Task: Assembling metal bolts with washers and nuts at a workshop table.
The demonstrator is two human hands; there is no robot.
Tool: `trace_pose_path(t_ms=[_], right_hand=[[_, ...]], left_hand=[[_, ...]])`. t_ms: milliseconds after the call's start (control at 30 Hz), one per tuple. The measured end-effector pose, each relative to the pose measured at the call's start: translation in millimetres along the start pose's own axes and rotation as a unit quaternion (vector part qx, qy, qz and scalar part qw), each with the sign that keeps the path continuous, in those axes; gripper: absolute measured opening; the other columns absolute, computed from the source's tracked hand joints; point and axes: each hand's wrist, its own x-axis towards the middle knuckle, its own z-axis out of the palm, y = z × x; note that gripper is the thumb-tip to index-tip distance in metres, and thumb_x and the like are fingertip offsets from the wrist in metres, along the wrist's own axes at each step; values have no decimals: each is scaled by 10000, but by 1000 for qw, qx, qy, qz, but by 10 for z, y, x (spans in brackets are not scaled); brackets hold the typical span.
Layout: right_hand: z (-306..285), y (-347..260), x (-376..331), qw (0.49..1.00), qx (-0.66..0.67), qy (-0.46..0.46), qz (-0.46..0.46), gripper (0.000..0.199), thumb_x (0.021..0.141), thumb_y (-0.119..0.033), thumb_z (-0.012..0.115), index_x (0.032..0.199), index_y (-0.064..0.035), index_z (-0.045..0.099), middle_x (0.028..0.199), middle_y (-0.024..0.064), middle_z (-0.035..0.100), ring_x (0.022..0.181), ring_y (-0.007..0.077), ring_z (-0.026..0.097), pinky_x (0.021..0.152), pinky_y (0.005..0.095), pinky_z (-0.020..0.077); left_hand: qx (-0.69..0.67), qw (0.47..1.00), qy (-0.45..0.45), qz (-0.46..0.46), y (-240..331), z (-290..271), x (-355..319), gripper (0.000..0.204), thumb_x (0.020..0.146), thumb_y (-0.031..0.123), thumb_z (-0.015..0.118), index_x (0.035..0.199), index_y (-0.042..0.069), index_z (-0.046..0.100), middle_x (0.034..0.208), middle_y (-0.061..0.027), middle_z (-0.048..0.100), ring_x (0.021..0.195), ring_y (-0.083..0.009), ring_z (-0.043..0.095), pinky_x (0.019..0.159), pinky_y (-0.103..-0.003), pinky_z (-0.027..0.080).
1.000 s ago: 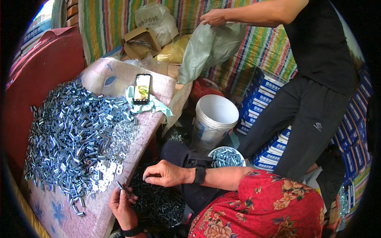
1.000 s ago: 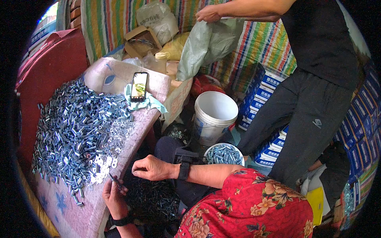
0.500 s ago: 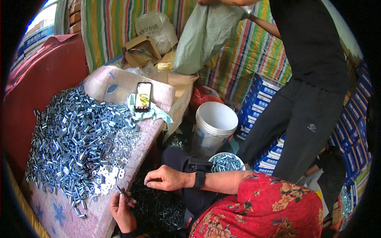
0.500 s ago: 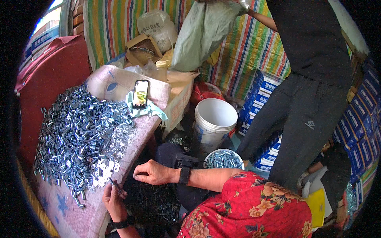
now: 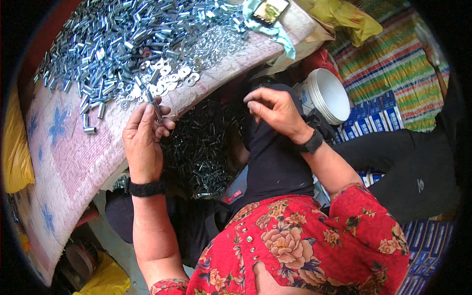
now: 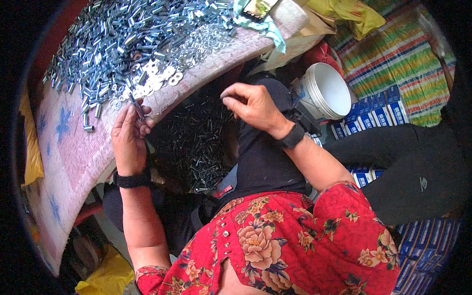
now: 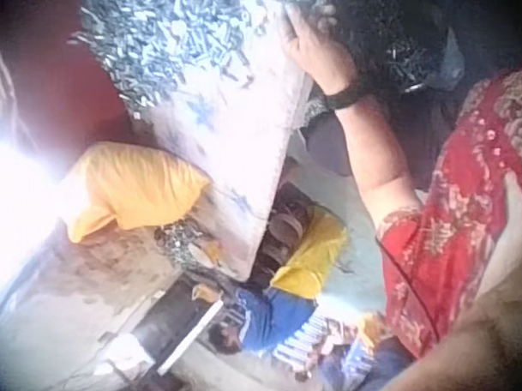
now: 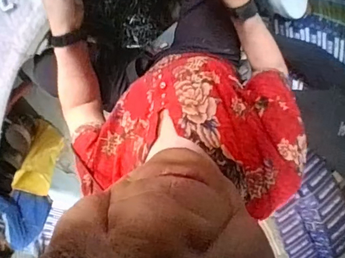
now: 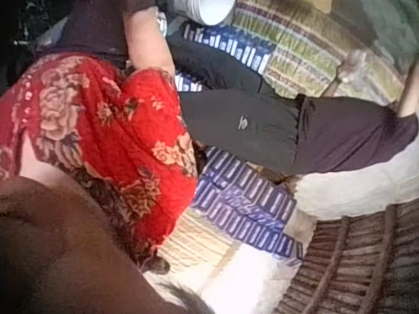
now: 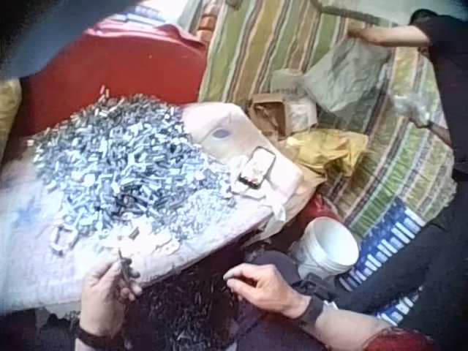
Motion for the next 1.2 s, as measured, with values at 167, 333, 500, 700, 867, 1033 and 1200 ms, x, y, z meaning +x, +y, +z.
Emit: trace_pose_path(t_ms=[167,333,500,700,867,1033,1200], right_hand=[[2,171,443,978,-160,21,-132,134,767,-57,591,887,2,598,720,31,584,621,76,536,558,211,431],[139,174,932,937,-246,23,-247,158,733,-74,609,887,-38,610,760,82,586,664,159,565,582,250,441],[223,404,1323,884,-345,30,-313,161,745,-137,598,903,-108,616,761,100,561,670,275,563,573,319,459],[55,429,1577,906,-329,175,-200,203,739,-167,608,911,-60,597,754,134,607,707,257,602,595,311,471],[421,207,1164,910,-270,5,-314,276,708,-254,657,919,-86,597,756,102,590,657,256,597,569,314,470],[508,340,1515,869,-373,58,-319,218,748,-225,587,935,-113,592,815,102,581,676,295,579,570,349,474],[-34,72,1753,960,-197,171,-105,203,719,-74,562,915,-24,580,839,160,594,697,259,593,614,326,470]], left_hand=[[29,999,-7,-41,-33,76,-106,252,867,173,496,1018,-19,557,815,-84,612,581,-93,542,514,-176,394],[63,995,-26,-76,-82,119,-141,251,871,166,475,1031,-13,552,814,-81,616,575,-95,545,498,-174,395],[66,994,-19,-87,-99,133,-127,258,872,181,475,1025,-12,553,813,-77,612,578,-93,543,497,-174,390],[50,994,-15,-91,-88,135,-85,241,856,191,514,1000,8,572,795,-68,609,590,-89,542,518,-176,395],[17,995,-4,-101,-82,105,-107,243,858,189,509,994,-3,569,794,-71,608,581,-87,538,512,-176,395],[33,995,-18,-94,-132,108,-104,254,864,185,493,1014,-10,556,804,-72,607,577,-92,540,502,-175,392],[26,994,-4,-102,-119,117,-120,259,871,180,477,1024,-16,546,803,-70,604,574,-97,542,493,-175,389]])
